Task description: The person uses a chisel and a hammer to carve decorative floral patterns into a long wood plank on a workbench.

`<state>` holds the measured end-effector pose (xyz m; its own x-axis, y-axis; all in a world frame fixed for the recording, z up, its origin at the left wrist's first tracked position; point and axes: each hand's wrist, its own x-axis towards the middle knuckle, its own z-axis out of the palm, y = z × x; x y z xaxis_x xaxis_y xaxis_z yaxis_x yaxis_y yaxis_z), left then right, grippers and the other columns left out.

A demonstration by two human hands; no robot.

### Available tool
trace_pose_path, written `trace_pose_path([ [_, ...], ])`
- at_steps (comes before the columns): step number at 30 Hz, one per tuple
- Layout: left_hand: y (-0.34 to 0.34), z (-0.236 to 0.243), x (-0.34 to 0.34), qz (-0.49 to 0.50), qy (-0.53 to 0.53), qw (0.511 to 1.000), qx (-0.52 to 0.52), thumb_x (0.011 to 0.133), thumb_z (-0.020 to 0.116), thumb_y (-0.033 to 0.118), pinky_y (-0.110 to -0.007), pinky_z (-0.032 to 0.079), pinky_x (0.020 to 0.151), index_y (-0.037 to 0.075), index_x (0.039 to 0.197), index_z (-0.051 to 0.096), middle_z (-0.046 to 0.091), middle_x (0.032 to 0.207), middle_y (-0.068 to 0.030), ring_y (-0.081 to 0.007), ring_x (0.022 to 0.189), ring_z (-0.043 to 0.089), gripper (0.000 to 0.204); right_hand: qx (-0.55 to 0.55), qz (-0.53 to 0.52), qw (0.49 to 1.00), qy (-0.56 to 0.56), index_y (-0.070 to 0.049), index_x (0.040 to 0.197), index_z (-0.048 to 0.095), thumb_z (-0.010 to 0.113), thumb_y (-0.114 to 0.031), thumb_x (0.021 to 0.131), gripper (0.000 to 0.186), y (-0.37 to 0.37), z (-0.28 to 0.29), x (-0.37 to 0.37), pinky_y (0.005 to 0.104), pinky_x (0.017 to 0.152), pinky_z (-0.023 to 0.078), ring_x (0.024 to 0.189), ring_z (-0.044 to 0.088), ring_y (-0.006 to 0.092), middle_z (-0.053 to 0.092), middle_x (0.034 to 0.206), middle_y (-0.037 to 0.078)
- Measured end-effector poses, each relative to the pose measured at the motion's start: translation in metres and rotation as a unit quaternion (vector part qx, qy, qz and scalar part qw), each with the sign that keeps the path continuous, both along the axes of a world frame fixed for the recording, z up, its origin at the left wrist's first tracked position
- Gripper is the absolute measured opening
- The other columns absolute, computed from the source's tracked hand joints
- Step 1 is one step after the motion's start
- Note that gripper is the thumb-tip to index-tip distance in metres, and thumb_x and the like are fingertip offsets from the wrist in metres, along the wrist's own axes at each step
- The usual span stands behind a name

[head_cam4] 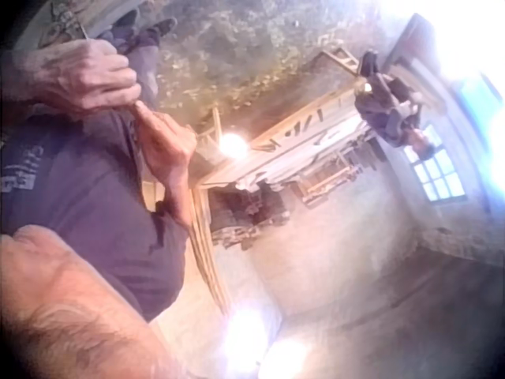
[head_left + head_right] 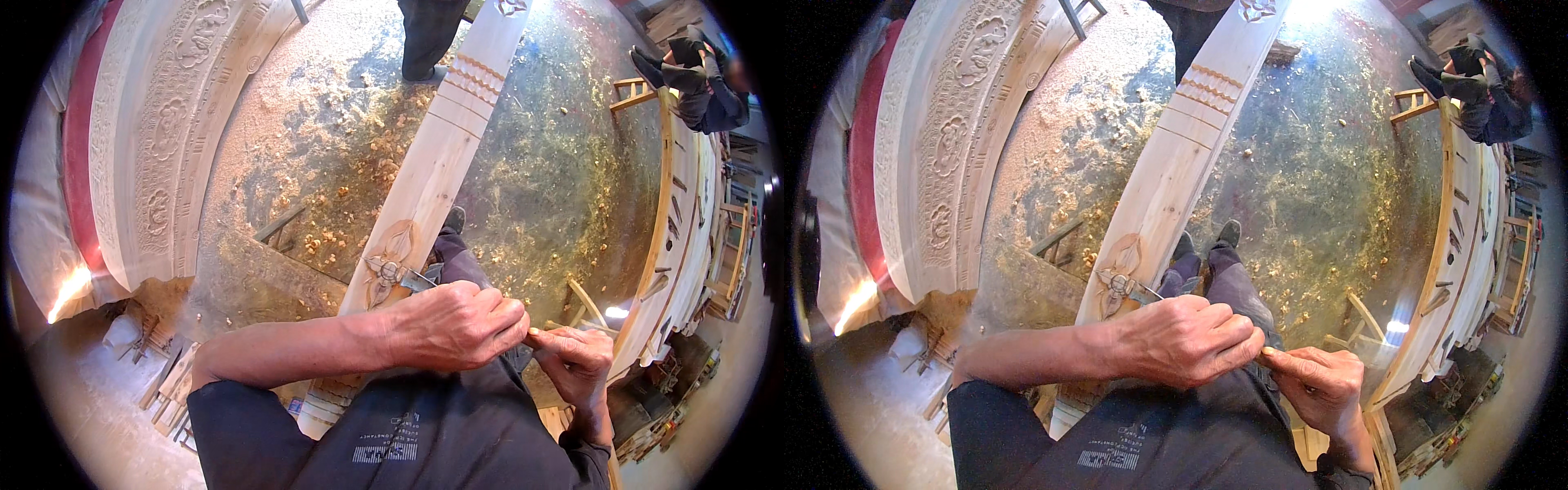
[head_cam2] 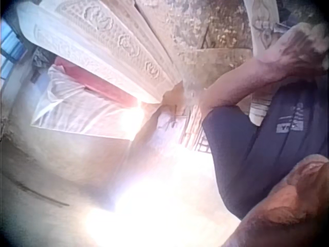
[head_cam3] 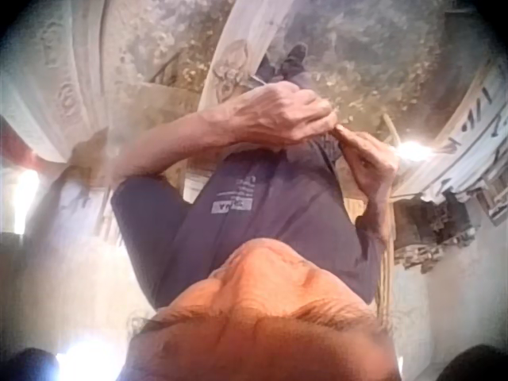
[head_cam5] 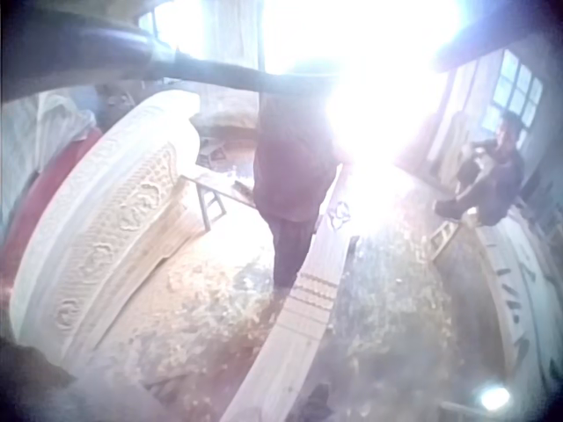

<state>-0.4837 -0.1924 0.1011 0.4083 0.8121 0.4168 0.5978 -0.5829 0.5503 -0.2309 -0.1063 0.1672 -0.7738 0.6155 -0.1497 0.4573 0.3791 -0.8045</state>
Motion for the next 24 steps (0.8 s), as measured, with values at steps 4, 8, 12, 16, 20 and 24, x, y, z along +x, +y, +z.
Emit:
trace_pose_path([
  [4, 0.002, -0.002, 0.003, 0.014, -0.013, 1.0, -0.005, 0.091, 0.067, 0.018, -0.031, 0.048, 0.058, -0.003, 0.119, 0.069, 0.056, 0.087, -0.0046, -0.0157, 0.074, 0.062, 0.035, 0.003, 0.029, 1.0, -0.002, -0.002, 0.11, 0.085, 0.081, 0.008, 0.081, 0.031, 0.012, -0.001, -0.004, 0.0291, 0.061, 0.056, 0.069, 0.078, 0.0221, 0.082, 0.088, 0.015],
  [8, 0.003, -0.002, 0.004, 0.034, -0.026, 0.999, -0.002, 0.09, 0.067, 0.018, -0.031, 0.048, 0.058, -0.003, 0.119, 0.069, 0.054, 0.086, -0.0044, -0.0158, 0.073, 0.062, 0.035, 0.003, 0.039, 0.999, 0.011, -0.004, 0.11, 0.085, 0.083, 0.007, 0.079, 0.033, 0.019, -0.002, -0.006, 0.0297, 0.059, 0.057, 0.068, 0.078, 0.0229, 0.082, 0.088, 0.015],
  [12, 0.003, 0.0, 0.003, 0.039, -0.014, 0.999, -0.005, 0.09, 0.067, 0.019, -0.03, 0.046, 0.057, -0.001, 0.117, 0.07, 0.054, 0.086, -0.004, -0.0154, 0.072, 0.06, 0.034, -0.008, 0.042, 0.999, 0.0, -0.006, 0.11, 0.085, 0.087, 0.005, 0.078, 0.035, 0.022, 0.0, -0.007, 0.0309, 0.057, 0.058, 0.068, 0.078, 0.024, 0.081, 0.088, 0.015],
  [16, 0.003, 0.001, 0.002, 0.035, -0.012, 0.999, -0.006, 0.091, 0.067, 0.019, -0.03, 0.045, 0.056, -0.001, 0.114, 0.07, 0.053, 0.085, -0.0037, -0.0148, 0.071, 0.059, 0.031, -0.01, 0.047, 0.999, -0.006, -0.006, 0.11, 0.085, 0.087, 0.005, 0.078, 0.034, 0.023, 0.003, -0.009, 0.0317, 0.057, 0.058, 0.068, 0.078, 0.0244, 0.081, 0.088, 0.015],
  [20, 0.002, 0.001, 0.001, 0.036, -0.012, 0.999, -0.021, 0.093, 0.063, 0.02, -0.029, 0.047, 0.056, -0.002, 0.108, 0.071, 0.06, 0.091, -0.0071, -0.0164, 0.075, 0.063, 0.028, 0.004, 0.061, 0.998, -0.017, -0.007, 0.11, 0.085, 0.087, 0.005, 0.078, 0.035, 0.024, 0.005, -0.011, 0.0315, 0.057, 0.057, 0.067, 0.077, 0.0244, 0.081, 0.087, 0.014],
  [24, 0.004, 0.001, 0.002, 0.049, -0.029, 0.998, -0.014, 0.092, 0.066, 0.02, -0.031, 0.045, 0.056, -0.001, 0.114, 0.07, 0.054, 0.085, -0.0041, -0.0154, 0.071, 0.06, 0.031, 0.009, 0.065, 0.998, -0.022, -0.007, 0.11, 0.086, 0.088, 0.005, 0.076, 0.036, 0.029, 0.006, -0.012, 0.0306, 0.056, 0.055, 0.065, 0.075, 0.0228, 0.08, 0.086, 0.014],
])
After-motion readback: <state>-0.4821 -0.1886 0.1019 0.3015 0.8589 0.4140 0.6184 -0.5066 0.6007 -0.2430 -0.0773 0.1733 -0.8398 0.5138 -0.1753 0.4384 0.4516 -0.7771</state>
